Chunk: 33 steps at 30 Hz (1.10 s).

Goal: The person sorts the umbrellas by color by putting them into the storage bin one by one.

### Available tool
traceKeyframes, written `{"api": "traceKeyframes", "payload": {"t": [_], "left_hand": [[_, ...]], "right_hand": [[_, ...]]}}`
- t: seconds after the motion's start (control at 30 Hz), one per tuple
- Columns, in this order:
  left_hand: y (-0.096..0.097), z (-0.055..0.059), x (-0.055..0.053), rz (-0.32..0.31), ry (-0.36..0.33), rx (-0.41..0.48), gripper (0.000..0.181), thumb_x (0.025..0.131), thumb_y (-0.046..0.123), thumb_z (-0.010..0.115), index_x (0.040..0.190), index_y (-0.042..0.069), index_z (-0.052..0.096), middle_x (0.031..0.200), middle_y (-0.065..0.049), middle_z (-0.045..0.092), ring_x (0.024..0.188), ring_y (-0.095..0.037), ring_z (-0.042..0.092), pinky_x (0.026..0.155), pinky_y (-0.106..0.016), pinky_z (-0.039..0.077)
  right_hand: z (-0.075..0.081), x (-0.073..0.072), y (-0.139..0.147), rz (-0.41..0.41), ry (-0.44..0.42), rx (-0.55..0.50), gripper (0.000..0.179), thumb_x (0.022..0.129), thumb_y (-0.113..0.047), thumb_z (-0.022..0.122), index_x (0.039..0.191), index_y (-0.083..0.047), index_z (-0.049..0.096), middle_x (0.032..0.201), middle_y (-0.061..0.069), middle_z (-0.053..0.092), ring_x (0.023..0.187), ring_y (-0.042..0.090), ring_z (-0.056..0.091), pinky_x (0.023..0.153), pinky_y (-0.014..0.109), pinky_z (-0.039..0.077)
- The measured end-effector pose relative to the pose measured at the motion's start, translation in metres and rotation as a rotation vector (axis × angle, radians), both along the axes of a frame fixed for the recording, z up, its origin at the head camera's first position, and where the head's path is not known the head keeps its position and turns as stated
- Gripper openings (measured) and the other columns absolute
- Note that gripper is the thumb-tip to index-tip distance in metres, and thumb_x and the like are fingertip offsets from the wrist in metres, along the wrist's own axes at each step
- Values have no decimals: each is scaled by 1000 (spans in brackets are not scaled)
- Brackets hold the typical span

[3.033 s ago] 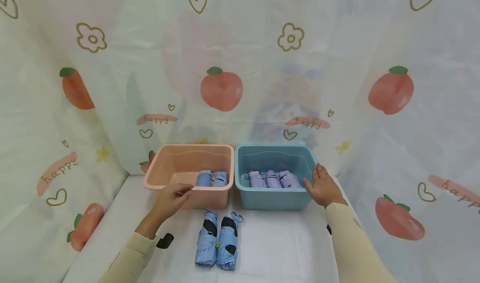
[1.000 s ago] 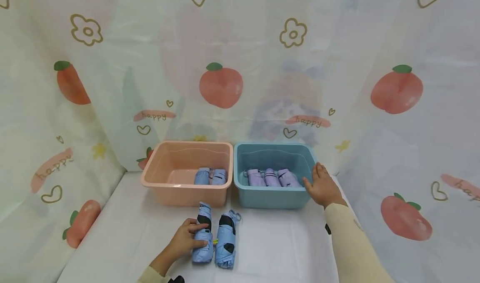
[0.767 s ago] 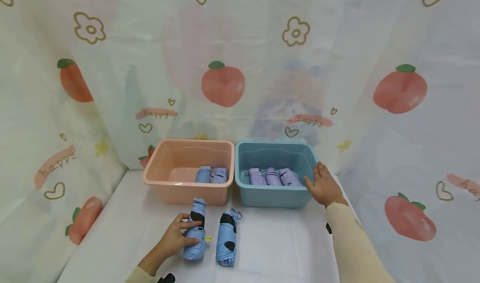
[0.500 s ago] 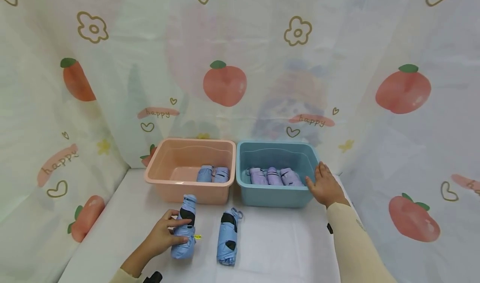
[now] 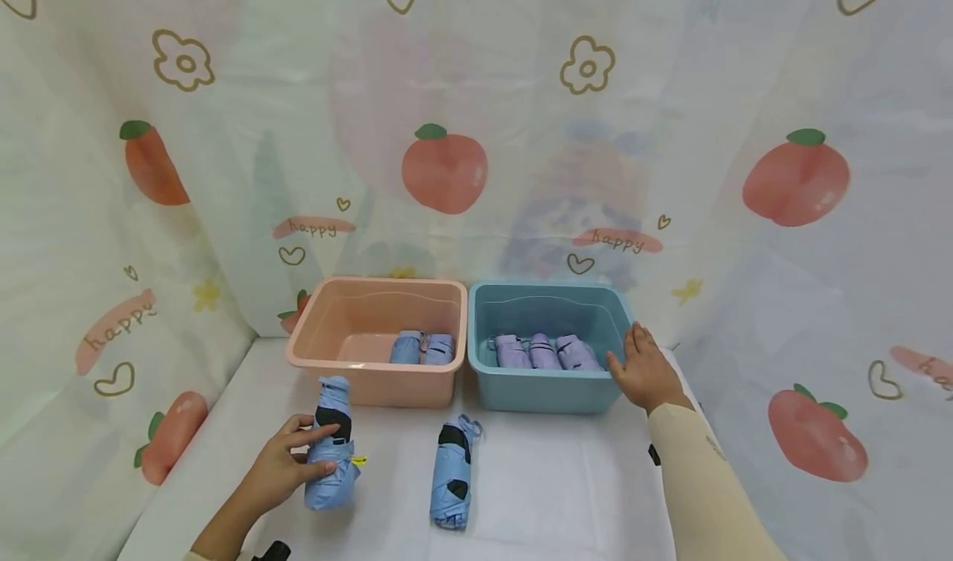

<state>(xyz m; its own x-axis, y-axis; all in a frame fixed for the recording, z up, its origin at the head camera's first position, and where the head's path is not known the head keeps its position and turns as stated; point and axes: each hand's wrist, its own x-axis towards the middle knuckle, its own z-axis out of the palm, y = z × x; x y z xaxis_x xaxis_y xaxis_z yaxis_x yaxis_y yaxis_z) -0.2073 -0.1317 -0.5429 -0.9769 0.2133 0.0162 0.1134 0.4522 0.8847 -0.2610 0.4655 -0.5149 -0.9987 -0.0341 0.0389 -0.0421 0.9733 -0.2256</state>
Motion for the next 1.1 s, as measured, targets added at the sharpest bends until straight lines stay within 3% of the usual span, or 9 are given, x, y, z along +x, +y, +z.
{"api": "traceKeyframes", "payload": {"t": [0.17, 0.3, 0.47, 0.7, 0.87, 1.1], "left_hand": [[-15, 22, -10, -2, 67, -16, 47, 76, 13, 84, 121, 15, 72, 123, -10, 47, 114, -34, 50, 87, -50, 51], [-26, 38, -25, -12, 134, -42, 45, 78, 13, 83, 121, 13, 71, 123, -12, 48, 113, -36, 51, 87, -54, 50], [-38, 61, -56, -64, 226, -97, 43, 79, 12, 81, 121, 8, 71, 126, -17, 46, 114, -39, 49, 85, -59, 49], [-40, 93, -104, -142, 263, -197, 46, 79, 9, 81, 123, 5, 69, 136, -27, 40, 122, -49, 41, 89, -63, 45], [-33, 100, -133, -193, 318, -297, 46, 79, 13, 81, 123, 7, 69, 135, -28, 42, 123, -49, 41, 93, -65, 39], [-20, 102, -162, -200, 280, -304, 46, 79, 11, 81, 124, 7, 69, 133, -29, 45, 120, -46, 44, 96, -60, 38]], "right_hand": [[-3, -1, 2, 1, 4, 6, 85, 103, -52, 27, 146, 18, 7, 155, 34, 0, 143, 47, 0, 112, 59, 9], [-5, -2, 3, 2, 7, 2, 86, 103, -54, 26, 147, 18, 7, 155, 34, -1, 143, 47, -1, 112, 59, 8], [-6, -2, 3, -6, 13, 9, 86, 103, -53, 26, 146, 19, 8, 154, 35, 1, 142, 48, 1, 111, 60, 10], [-5, -1, 2, -10, 16, 10, 82, 104, -48, 30, 146, 19, 11, 154, 35, 3, 142, 48, 4, 111, 60, 11], [-6, -1, 3, -13, 20, 15, 79, 104, -44, 34, 145, 20, 11, 154, 36, 4, 142, 48, 4, 111, 60, 12], [-6, -1, 2, -16, 42, 7, 79, 103, -43, 36, 145, 21, 14, 154, 36, 6, 142, 48, 6, 112, 59, 12]]}}
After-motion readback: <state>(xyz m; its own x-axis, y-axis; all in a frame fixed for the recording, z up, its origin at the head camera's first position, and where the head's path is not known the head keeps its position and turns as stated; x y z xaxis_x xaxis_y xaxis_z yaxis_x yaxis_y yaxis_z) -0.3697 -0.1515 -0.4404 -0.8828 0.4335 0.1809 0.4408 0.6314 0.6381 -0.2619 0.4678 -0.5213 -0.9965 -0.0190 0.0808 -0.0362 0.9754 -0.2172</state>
